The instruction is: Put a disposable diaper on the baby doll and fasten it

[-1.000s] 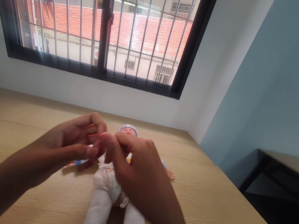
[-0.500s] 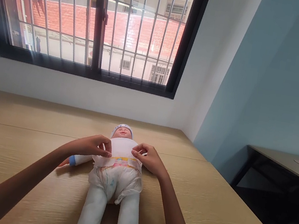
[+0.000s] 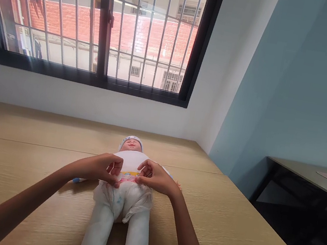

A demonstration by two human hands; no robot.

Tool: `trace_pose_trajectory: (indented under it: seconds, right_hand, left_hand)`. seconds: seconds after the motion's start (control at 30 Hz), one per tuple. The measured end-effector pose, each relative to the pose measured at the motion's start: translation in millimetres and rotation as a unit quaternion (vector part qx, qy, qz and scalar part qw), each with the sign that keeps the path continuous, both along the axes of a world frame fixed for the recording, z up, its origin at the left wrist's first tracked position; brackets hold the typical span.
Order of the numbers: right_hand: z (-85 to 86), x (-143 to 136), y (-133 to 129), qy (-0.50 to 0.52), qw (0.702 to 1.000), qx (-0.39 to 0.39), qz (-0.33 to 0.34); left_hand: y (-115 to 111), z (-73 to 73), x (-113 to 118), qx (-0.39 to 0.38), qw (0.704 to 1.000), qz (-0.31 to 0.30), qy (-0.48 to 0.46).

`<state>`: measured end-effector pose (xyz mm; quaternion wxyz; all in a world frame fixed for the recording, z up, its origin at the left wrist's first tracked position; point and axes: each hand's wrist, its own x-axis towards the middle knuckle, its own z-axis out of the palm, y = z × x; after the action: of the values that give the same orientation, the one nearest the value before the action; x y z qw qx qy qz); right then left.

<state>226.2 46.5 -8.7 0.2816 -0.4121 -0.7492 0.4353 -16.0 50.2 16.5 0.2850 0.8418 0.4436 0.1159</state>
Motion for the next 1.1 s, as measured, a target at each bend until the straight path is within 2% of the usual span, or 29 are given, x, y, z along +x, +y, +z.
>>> trace_pose_trajectory:
  seconds: [0.27,0.47,0.63,0.8,0.9,1.1]
  right_hand:
    - [5.6,3.6,-2.1,0.055,0.998,-0.027,0.002]
    - [7.8,5.3,-0.2,0.120,0.992,-0.039,-0.029]
    - [8.4,3.0,0.1,0.137,0.988,-0.040,-0.053]
    - [5.1,-0.5,-0.4,0.161,0.986,-0.040,-0.030]
    - [4.2,-3.7,-1.6,0.170,0.984,-0.045,-0.023]
    - [6.1,-12.7,-8.0,0.143,0.989,-0.035,-0.027]
  left_hand:
    - [-1.3,-2.8,1.6,0.014,1.000,-0.006,0.005]
    - [0.7,0.1,0.7,0.009,1.000,0.008,0.000]
    - [-0.9,2.5,4.6,0.025,0.999,0.028,-0.035]
    - [-3.6,-6.7,17.4,0.028,0.997,0.025,-0.067]
    - [-4.2,-13.8,23.8,0.072,0.994,0.036,-0.069]
    - [-6.3,-20.1,28.9,0.093,0.992,0.049,-0.077]
